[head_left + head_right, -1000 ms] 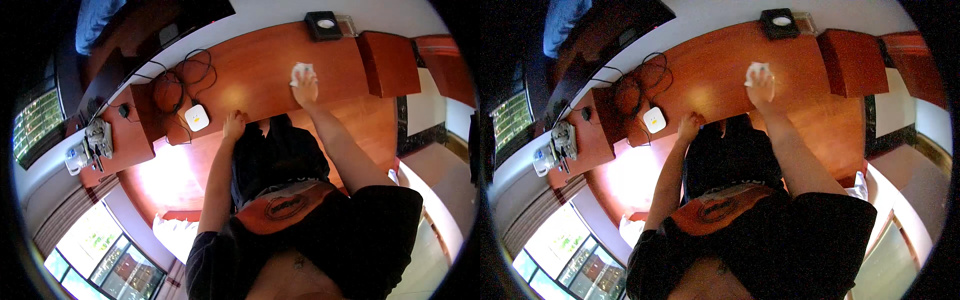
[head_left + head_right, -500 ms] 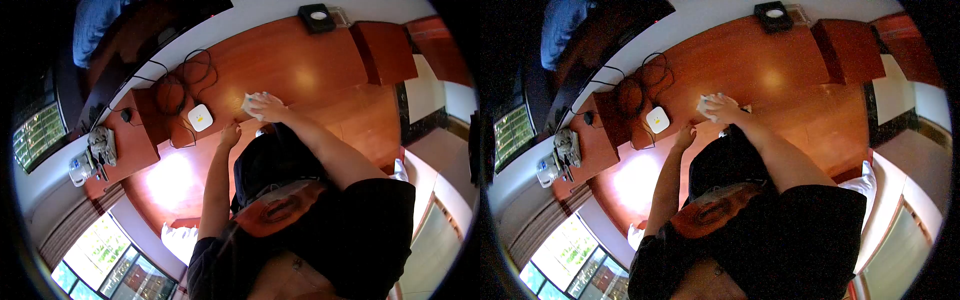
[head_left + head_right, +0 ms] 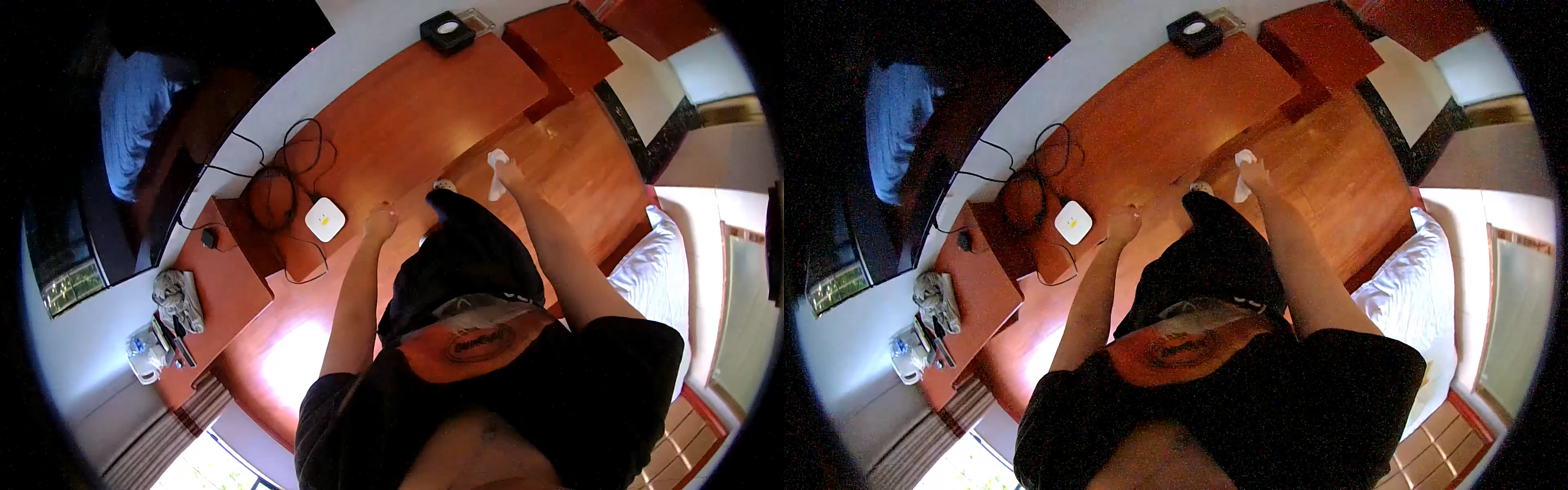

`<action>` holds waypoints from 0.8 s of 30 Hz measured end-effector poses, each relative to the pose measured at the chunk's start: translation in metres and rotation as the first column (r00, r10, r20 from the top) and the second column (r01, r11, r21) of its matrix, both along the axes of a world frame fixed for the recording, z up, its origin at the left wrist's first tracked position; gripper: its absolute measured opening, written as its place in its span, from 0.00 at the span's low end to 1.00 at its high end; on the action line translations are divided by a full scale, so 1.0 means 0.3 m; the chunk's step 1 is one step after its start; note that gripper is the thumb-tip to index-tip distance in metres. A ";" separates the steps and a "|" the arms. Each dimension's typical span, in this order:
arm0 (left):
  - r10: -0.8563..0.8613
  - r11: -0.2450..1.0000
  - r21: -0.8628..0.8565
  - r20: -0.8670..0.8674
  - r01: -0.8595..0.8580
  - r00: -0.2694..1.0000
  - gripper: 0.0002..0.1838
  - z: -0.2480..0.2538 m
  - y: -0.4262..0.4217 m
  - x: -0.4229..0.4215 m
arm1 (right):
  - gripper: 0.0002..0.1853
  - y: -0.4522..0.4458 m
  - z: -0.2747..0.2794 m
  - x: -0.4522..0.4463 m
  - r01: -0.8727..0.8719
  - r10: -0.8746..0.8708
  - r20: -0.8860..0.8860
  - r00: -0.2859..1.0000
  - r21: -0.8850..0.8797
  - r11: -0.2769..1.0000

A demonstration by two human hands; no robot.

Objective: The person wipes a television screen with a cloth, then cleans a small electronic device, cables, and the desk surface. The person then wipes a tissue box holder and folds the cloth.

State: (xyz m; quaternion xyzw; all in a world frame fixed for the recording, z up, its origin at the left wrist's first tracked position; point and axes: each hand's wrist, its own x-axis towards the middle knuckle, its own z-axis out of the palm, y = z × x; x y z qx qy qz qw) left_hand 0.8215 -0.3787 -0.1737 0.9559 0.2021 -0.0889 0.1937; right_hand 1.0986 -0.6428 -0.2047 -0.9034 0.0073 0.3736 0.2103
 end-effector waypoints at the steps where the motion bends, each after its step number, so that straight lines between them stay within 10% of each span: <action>1: 0.023 1.000 -0.012 0.089 -0.022 0.996 0.16 -0.017 -0.016 -0.001 | 0.32 -0.016 -0.072 -0.022 0.130 -0.131 0.027 0.991 0.053 0.990; 6: -0.099 0.950 -0.297 0.002 0.095 0.995 0.18 -0.001 -0.068 0.120 | 0.26 -0.073 -0.063 -0.145 0.606 -0.307 -0.531 0.790 0.597 0.526; 10: 0.075 0.785 -0.620 0.090 -0.003 0.993 0.18 0.018 -0.141 0.213 | 0.25 0.029 0.192 -0.238 0.725 -0.268 -0.674 0.688 0.629 0.279; 24: 0.117 0.758 -0.652 0.110 -0.018 0.987 0.23 -0.005 -0.345 0.576 | 0.26 -0.041 0.218 -0.020 0.806 -0.030 -0.850 0.526 0.487 0.337</action>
